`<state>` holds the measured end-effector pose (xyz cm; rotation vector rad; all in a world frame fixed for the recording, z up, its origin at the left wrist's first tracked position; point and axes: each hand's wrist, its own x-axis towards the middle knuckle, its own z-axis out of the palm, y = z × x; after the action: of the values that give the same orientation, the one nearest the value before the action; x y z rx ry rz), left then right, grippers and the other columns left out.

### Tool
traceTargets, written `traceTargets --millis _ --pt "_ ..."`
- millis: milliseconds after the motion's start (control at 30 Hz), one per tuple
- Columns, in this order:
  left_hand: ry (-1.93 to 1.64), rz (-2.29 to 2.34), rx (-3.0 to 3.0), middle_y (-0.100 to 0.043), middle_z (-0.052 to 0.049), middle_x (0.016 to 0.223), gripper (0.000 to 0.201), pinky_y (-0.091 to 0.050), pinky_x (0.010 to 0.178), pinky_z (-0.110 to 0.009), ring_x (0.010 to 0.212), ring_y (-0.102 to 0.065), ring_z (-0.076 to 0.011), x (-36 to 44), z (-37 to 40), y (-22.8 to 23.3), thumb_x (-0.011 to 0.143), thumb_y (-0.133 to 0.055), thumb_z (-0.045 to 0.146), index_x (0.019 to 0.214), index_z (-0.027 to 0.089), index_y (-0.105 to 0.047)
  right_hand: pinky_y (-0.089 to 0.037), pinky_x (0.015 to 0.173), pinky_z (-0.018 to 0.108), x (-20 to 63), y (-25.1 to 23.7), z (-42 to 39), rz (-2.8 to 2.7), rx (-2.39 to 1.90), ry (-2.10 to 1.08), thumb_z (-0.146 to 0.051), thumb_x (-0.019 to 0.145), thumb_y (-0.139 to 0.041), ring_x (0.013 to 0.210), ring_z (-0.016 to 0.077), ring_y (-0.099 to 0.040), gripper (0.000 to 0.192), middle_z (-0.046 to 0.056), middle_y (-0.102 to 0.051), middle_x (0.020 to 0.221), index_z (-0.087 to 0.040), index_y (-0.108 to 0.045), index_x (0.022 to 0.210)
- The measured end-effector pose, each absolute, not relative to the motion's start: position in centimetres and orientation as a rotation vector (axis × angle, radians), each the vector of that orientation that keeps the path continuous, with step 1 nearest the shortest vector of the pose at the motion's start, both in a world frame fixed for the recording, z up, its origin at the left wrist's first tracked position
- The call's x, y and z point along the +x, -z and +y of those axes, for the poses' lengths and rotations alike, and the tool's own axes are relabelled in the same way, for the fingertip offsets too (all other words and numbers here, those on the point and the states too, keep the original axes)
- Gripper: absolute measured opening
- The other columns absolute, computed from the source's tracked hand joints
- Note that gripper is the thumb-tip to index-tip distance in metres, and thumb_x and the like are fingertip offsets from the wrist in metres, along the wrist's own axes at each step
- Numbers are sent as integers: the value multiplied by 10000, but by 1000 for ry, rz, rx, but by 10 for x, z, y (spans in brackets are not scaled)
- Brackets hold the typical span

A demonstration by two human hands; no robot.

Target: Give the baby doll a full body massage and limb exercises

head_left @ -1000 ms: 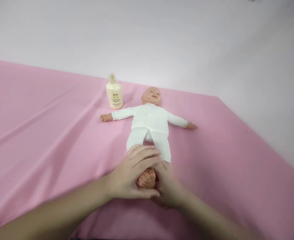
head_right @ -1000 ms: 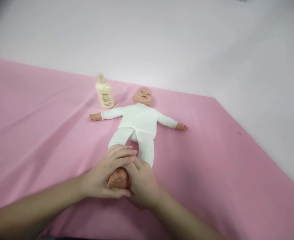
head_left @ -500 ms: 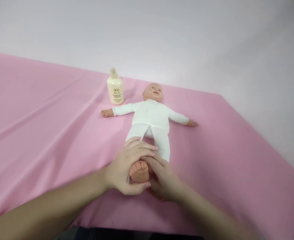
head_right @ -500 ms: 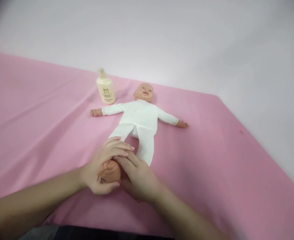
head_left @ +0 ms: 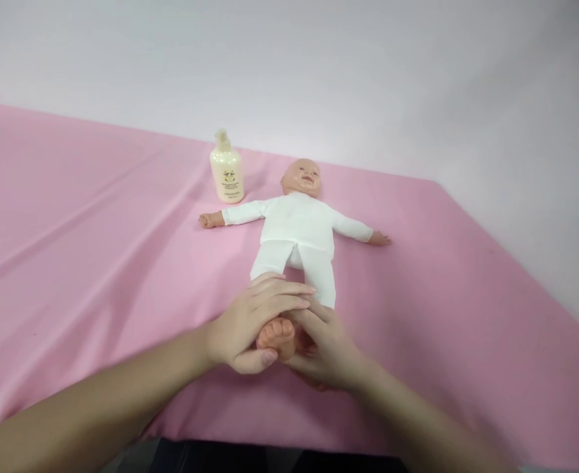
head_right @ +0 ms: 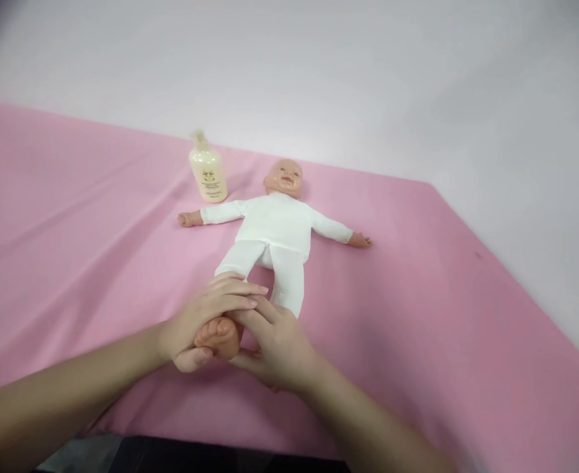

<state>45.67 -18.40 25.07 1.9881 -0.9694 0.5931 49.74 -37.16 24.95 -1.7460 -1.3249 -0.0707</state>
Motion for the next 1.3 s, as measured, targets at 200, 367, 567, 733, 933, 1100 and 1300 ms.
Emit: traceTargets --millis 200,367,567,733,933,1100,1300 --pt "-572 -983 2006 -580 -148 1394 646 -415 1072 -504 1243 -584 -293 457 -182 -248 946 -313 637 1423 219 -438 -588 714 300 497 -245 -371 -1282 -1753 94 -310 853 -666 903 190 -687 255 58 -685 997 -232 -554 1069" --pt "-561 -980 2022 -606 -153 1363 664 -429 1052 -494 1200 -610 -293 459 -181 -249 925 -384 674 1404 220 -460 -520 568 264 494 -240 -372 -1247 -1783 143 -376 856 -666 739 160 -659 219 29 -682 896 -242 -495 882" --pt "-589 -980 2058 -654 -136 1278 834 -458 1012 -456 1133 -633 -289 460 -183 -249 730 -737 618 1400 219 -442 -502 559 268 495 -235 -374 -1281 -1780 164 -288 840 -645 732 168 -653 176 23 -688 865 -246 -476 866" --pt "-618 -975 2038 -669 -131 1248 739 -456 1016 -461 1094 -652 -280 459 -183 -255 807 -638 622 1393 211 -456 -583 707 294 498 -238 -372 -1354 -1612 328 -229 831 -667 899 185 -669 236 52 -676 973 -236 -525 1019" --pt "-645 -942 1923 -700 -119 1110 660 -515 907 -451 974 -665 -266 461 -179 -254 901 -421 688 1327 196 -530 -577 953 357 496 -251 -371 -1384 -1549 362 -195 847 -666 1120 217 -635 444 127 -636 1175 -186 -508 1262" --pt "-646 -869 1896 -695 -87 913 571 -540 761 -380 833 -656 -224 460 -180 -252 961 -354 603 1281 179 -564 -611 855 352 496 -253 -371 -1381 -1564 282 -343 892 -653 1038 216 -655 480 114 -638 1163 -219 -478 1321" --pt "-632 -879 1890 -687 -38 771 489 -536 701 -354 709 -668 -200 457 -189 -259 920 -440 416 1333 162 -506 -591 932 354 496 -254 -372 -1465 -1646 256 -315 882 -670 1116 222 -642 564 121 -648 1190 -196 -452 1388"
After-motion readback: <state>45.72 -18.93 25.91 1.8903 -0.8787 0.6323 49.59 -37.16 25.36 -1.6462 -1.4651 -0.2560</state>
